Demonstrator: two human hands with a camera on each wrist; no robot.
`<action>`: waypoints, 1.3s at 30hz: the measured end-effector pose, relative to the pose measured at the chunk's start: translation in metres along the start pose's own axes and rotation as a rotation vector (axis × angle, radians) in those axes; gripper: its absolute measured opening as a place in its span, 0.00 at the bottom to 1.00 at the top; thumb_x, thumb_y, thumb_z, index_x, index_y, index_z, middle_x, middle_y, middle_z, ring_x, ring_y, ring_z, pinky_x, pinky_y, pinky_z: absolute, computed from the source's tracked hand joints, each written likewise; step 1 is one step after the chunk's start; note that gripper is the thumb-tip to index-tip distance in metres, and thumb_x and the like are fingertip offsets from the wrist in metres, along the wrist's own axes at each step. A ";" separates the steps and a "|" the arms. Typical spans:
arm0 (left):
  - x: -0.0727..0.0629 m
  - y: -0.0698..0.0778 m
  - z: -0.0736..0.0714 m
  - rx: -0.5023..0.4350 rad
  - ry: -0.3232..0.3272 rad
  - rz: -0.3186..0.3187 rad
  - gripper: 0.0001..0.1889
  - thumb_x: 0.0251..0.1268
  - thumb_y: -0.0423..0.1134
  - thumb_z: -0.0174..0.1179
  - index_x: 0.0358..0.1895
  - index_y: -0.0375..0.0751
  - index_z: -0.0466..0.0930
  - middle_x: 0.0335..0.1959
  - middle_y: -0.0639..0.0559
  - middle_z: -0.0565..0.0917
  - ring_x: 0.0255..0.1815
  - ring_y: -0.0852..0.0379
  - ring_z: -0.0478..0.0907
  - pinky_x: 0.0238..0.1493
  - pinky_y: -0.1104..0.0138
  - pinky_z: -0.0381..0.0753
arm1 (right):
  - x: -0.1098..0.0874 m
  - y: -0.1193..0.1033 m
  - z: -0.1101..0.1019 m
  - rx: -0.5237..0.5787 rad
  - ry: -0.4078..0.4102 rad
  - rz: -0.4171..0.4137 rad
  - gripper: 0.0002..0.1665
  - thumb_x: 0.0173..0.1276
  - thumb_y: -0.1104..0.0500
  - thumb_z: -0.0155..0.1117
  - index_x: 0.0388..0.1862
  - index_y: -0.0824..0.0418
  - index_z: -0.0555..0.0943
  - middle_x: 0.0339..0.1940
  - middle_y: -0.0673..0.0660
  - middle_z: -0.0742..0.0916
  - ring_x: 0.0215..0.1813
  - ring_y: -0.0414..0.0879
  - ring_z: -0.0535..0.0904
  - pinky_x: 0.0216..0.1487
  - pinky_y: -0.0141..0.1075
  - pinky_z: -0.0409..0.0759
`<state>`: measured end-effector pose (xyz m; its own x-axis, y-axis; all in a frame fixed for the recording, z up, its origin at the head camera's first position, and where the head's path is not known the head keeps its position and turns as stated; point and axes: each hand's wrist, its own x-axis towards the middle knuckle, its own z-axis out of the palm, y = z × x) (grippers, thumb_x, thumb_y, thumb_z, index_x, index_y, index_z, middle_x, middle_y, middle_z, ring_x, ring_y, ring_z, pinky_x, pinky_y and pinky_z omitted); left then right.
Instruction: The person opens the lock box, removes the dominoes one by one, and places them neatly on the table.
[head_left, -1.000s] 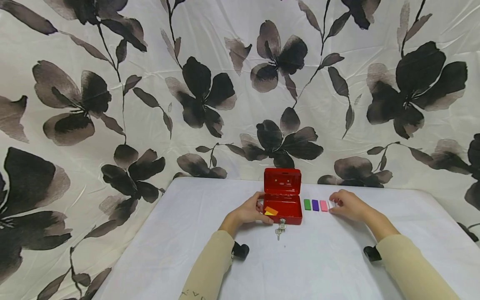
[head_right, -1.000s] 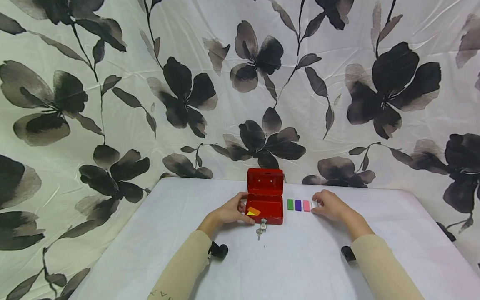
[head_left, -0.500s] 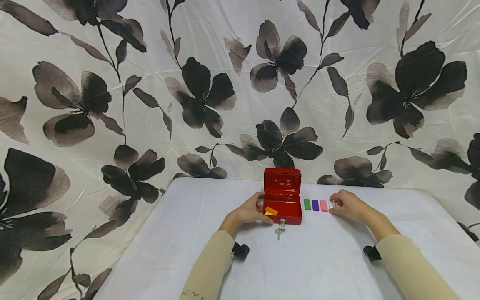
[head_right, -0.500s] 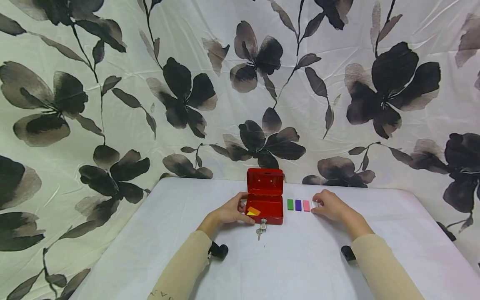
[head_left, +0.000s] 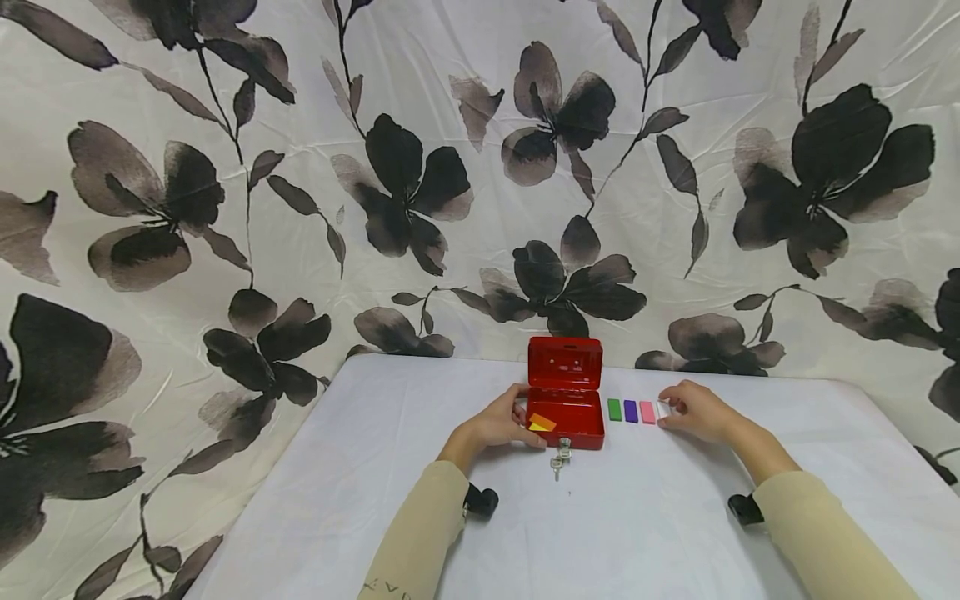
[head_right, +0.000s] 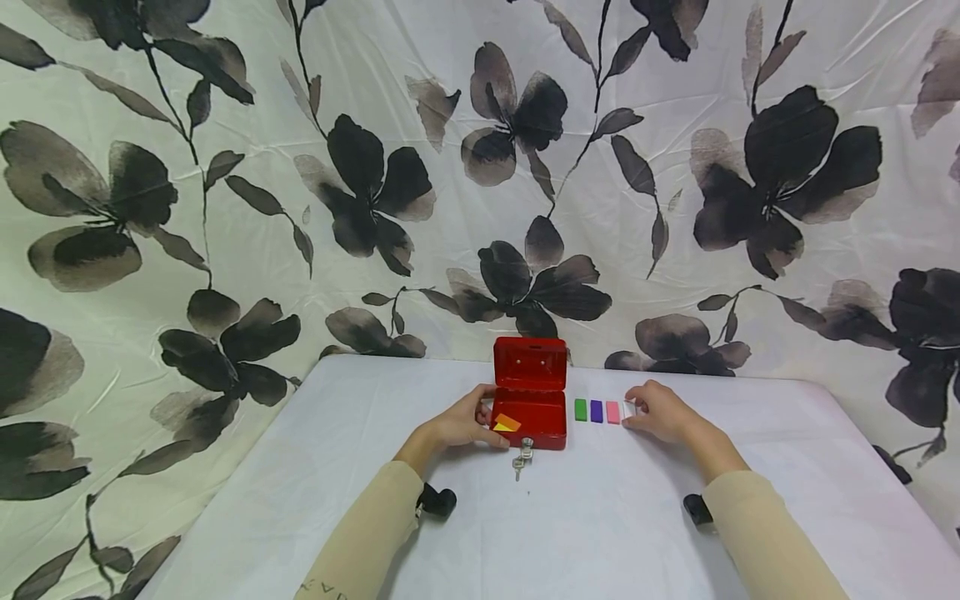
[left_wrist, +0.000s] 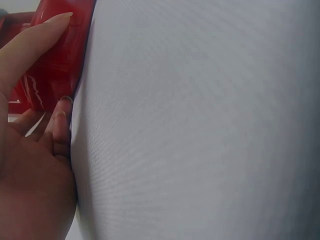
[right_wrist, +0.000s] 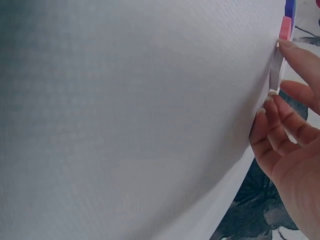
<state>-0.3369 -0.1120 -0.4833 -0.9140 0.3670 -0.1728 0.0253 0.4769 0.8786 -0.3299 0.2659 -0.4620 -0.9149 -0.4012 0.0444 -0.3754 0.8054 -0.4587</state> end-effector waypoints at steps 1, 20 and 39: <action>0.000 0.000 0.000 -0.002 0.000 0.001 0.51 0.46 0.41 0.83 0.75 0.51 0.63 0.47 0.48 0.77 0.49 0.50 0.73 0.52 0.59 0.79 | 0.000 0.000 0.000 0.001 0.001 0.000 0.27 0.64 0.59 0.75 0.56 0.74 0.80 0.40 0.59 0.80 0.41 0.50 0.73 0.46 0.46 0.75; 0.002 -0.002 -0.002 -0.009 0.001 0.014 0.50 0.46 0.41 0.83 0.75 0.51 0.63 0.47 0.48 0.77 0.49 0.49 0.73 0.51 0.60 0.79 | -0.025 -0.009 -0.013 -0.015 -0.014 -0.043 0.36 0.60 0.57 0.78 0.61 0.76 0.76 0.50 0.67 0.82 0.52 0.64 0.80 0.57 0.61 0.77; 0.002 -0.002 0.000 0.000 0.008 -0.007 0.51 0.45 0.41 0.83 0.75 0.52 0.62 0.46 0.48 0.78 0.48 0.50 0.74 0.52 0.59 0.80 | -0.023 -0.041 -0.017 0.023 0.035 -0.131 0.29 0.66 0.58 0.74 0.62 0.70 0.78 0.57 0.67 0.81 0.56 0.63 0.80 0.53 0.56 0.83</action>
<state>-0.3382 -0.1121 -0.4855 -0.9173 0.3571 -0.1759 0.0183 0.4793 0.8775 -0.2963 0.2494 -0.4295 -0.8631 -0.4865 0.1356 -0.4887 0.7367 -0.4673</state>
